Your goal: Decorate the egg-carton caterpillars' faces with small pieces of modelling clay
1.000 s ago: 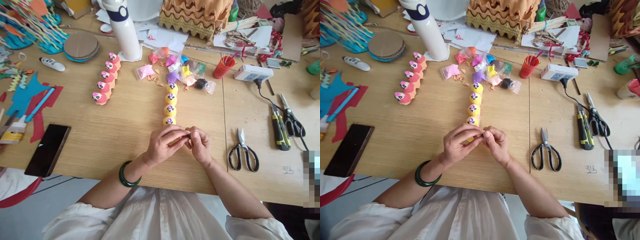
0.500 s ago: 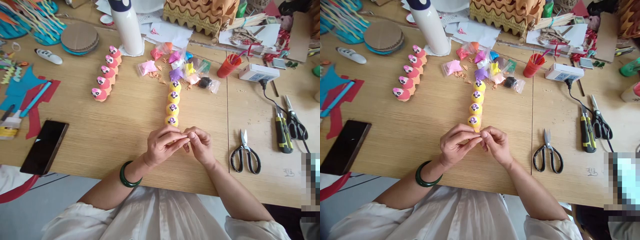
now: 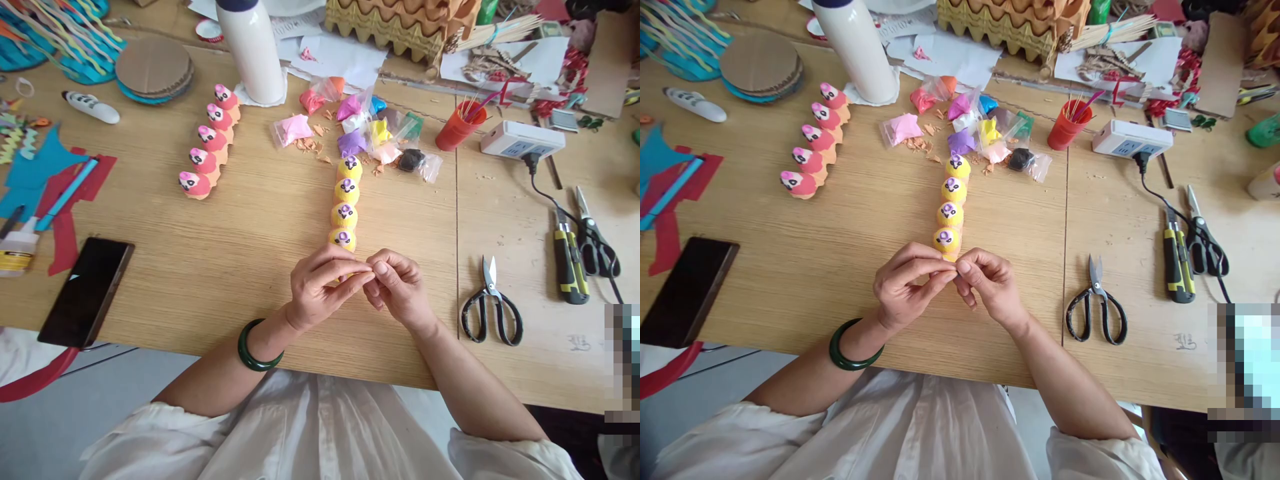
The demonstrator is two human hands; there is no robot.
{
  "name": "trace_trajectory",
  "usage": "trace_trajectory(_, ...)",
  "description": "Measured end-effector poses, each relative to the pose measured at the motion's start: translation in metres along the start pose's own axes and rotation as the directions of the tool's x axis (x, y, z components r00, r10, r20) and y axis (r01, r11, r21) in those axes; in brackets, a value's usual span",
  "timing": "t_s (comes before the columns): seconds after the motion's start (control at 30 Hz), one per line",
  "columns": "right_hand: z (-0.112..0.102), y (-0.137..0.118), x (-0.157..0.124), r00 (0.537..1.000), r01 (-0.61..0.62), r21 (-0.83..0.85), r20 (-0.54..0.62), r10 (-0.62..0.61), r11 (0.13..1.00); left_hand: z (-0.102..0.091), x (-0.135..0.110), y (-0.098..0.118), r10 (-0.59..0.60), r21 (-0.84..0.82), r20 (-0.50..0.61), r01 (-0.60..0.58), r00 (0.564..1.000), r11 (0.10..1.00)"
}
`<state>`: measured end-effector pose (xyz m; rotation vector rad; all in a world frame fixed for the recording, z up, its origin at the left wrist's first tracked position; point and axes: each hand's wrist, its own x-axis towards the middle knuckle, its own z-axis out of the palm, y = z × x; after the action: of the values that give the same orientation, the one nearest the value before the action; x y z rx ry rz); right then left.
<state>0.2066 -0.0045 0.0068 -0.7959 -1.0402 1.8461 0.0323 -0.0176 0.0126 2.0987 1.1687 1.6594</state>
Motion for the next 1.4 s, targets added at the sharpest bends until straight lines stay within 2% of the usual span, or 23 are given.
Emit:
trace_trajectory(0.1,0.0025,-0.0035,-0.0009,0.999,-0.011,-0.008,-0.039,0.011,1.000,0.0003,-0.0004,-0.0013,0.015,-0.043,0.030,-0.014,0.999,0.999)
trace_trajectory(0.2,0.0034,-0.0031,-0.0002,0.997,-0.012,-0.022,-0.077,0.011,1.000,0.0001,-0.0022,-0.0005,0.031,0.010,0.042,-0.031,0.999,0.999)
trace_trajectory(0.4,-0.0003,0.0001,0.0027,0.999,0.011,0.040,0.036,-0.013,0.999,-0.0012,-0.0061,-0.0014,0.035,0.073,0.018,-0.036,0.999,0.997)
trace_trajectory(0.53,0.0007,-0.0019,0.0033,1.000,0.006,0.036,0.004,-0.006,0.999,-0.0014,-0.0050,-0.0041,0.025,0.056,0.023,-0.027,0.999,0.998)
trace_trajectory(0.7,0.0035,-0.0021,0.0034,0.999,0.021,-0.007,-0.037,-0.021,1.000,-0.0009,-0.0045,-0.0026,0.067,0.095,0.035,-0.070,0.997,0.993)
trace_trajectory(0.9,0.0014,-0.0011,0.0034,1.000,-0.012,0.016,0.006,0.012,1.000,0.0008,-0.0055,-0.0052,0.038,0.074,-0.012,-0.037,0.999,0.997)
trace_trajectory(1.0,0.0020,-0.0027,0.0038,0.999,-0.034,-0.006,-0.021,0.034,0.999,0.0012,-0.0056,-0.0073,0.002,0.061,-0.004,-0.002,1.000,0.998)
trace_trajectory(1.1,0.0036,-0.0038,0.0043,0.998,-0.038,-0.028,-0.042,0.036,0.999,0.0013,-0.0059,-0.0072,0.013,0.092,0.001,-0.013,1.000,0.996)
trace_trajectory(1.4,0.0017,-0.0030,0.0045,0.999,-0.046,0.013,-0.004,0.046,0.999,0.0032,-0.0057,-0.0056,0.010,0.100,-0.040,-0.006,0.999,0.995)
